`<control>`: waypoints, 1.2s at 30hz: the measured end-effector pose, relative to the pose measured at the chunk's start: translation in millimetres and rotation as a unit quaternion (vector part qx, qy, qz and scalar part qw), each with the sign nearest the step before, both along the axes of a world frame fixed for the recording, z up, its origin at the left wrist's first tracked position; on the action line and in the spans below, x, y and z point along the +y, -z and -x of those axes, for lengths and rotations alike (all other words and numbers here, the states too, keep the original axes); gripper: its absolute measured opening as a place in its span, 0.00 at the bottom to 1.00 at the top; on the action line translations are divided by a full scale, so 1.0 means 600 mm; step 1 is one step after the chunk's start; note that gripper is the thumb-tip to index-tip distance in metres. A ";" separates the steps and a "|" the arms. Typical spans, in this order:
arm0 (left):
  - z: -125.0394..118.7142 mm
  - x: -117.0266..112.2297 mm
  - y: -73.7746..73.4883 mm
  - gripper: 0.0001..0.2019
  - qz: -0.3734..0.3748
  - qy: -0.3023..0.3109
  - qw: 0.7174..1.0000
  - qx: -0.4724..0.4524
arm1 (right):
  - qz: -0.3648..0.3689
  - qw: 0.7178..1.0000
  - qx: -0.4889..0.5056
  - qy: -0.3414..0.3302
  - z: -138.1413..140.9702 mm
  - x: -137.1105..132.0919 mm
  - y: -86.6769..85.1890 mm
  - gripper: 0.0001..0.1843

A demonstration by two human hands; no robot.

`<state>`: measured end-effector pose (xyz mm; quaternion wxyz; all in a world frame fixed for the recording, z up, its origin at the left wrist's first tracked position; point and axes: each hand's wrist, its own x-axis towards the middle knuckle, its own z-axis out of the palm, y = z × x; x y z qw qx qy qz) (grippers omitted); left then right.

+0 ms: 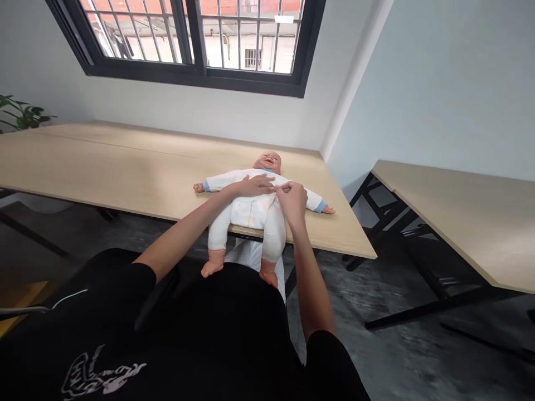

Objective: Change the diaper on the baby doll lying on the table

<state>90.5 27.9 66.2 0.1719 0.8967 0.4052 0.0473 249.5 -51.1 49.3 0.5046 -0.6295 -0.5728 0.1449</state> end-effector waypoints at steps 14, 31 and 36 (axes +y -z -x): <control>0.013 0.002 0.011 0.28 0.009 -0.016 0.996 -0.086 | 0.032 0.969 -0.234 0.070 0.079 -0.002 0.004 0.13; 0.012 0.010 0.028 0.21 0.025 -0.047 0.975 -0.216 | -0.019 0.945 -0.326 0.005 0.087 -0.022 0.025 0.17; 0.026 0.005 0.035 0.15 0.034 -0.033 0.921 -0.387 | -0.050 0.950 -0.306 -0.039 0.083 -0.030 0.046 0.20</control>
